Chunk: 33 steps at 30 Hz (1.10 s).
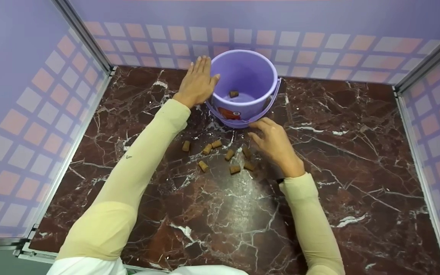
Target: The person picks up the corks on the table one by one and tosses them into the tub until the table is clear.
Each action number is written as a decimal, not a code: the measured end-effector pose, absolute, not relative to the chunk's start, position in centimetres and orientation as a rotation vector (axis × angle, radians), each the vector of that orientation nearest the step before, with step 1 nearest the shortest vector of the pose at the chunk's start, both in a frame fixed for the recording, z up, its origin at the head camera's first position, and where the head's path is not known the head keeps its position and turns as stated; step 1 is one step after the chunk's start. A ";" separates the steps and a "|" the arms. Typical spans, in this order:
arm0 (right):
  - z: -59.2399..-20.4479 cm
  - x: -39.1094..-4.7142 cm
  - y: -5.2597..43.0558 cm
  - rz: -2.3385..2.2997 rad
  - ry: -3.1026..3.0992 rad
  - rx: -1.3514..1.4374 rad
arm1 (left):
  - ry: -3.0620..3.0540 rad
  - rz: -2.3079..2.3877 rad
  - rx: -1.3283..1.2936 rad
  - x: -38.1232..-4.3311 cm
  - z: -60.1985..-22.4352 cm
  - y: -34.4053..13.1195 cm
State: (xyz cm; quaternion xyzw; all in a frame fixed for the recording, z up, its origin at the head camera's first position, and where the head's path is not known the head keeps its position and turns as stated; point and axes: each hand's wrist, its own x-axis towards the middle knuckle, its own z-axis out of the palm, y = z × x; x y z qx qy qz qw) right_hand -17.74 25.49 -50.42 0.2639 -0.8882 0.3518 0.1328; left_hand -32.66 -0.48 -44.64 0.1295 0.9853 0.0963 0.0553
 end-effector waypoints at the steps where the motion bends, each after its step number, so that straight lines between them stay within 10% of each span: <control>1: -50.5 -17.7 25.5 1.016 -2.578 0.767 | 2.994 0.292 0.393 -32.6 -44.7 -0.5; 33: -52.0 -16.3 25.5 1.044 -2.627 0.773 | 2.997 0.297 0.404 -32.9 -44.8 -0.2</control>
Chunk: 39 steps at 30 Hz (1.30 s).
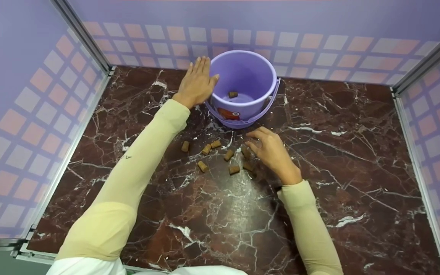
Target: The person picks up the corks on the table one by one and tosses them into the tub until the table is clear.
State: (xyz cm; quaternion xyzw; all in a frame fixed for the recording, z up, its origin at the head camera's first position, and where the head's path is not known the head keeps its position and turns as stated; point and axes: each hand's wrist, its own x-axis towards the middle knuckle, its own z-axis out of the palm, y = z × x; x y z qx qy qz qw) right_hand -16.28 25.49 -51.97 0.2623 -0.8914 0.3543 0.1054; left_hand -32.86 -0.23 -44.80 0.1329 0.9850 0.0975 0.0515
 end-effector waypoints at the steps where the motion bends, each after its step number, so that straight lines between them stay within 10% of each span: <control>1: -52.1 -16.2 25.5 1.047 -2.625 0.779 | 2.996 0.294 0.402 -32.8 -44.8 -0.2; 39: -55.0 -13.5 25.5 1.157 -2.771 0.748 | 3.007 0.305 0.386 -32.8 -44.6 -0.3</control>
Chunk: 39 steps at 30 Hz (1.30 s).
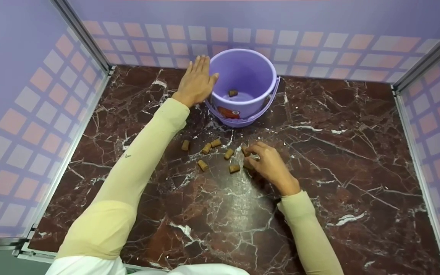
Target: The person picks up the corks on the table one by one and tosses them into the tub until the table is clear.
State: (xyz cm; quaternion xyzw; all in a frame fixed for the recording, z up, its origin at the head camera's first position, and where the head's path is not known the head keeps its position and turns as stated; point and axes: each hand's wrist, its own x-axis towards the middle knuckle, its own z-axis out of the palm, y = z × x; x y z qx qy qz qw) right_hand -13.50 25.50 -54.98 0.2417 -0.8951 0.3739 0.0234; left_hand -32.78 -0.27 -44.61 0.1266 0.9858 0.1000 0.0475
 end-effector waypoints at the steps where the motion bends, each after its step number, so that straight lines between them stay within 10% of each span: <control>1: -55.0 -13.4 25.5 1.173 -2.778 0.742 | 3.008 0.311 0.385 -32.8 -44.6 -0.3; 39: -56.4 -12.3 25.3 1.020 -2.889 0.795 | 3.012 0.321 0.395 -32.7 -44.8 -0.4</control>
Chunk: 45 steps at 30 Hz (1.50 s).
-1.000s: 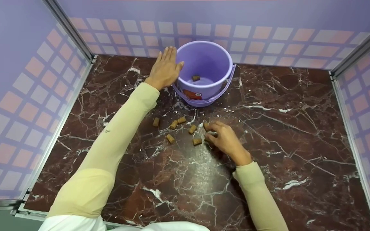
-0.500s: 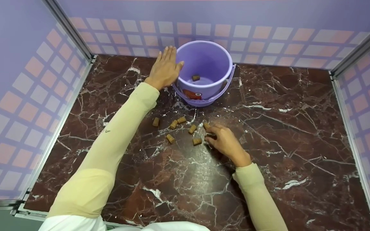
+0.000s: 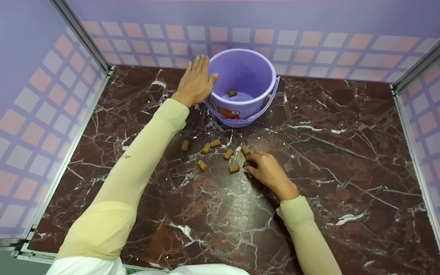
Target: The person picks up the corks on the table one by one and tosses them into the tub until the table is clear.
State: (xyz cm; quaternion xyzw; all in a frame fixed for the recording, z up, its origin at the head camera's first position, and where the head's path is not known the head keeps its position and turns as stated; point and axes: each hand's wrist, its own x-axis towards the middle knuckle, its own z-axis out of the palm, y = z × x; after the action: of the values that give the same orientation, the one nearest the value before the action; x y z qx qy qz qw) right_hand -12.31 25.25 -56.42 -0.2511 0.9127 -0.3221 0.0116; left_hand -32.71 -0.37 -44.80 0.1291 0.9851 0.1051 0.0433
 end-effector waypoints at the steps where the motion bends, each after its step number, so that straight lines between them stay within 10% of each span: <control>1: -56.4 -12.3 25.3 -1.004 2.845 -0.782 | 3.011 0.322 0.394 -32.7 -44.8 -0.4; 45: -56.3 -12.4 25.5 -1.021 2.854 -0.804 | 3.000 0.295 0.395 -32.8 -44.6 -0.3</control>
State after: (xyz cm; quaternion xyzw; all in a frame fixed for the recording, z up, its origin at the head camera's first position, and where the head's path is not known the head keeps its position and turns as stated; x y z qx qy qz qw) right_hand -12.37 25.48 -56.35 -0.2564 0.9101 -0.3255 0.0030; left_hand -32.80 -0.30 -44.62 0.1298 0.9855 0.0968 0.0507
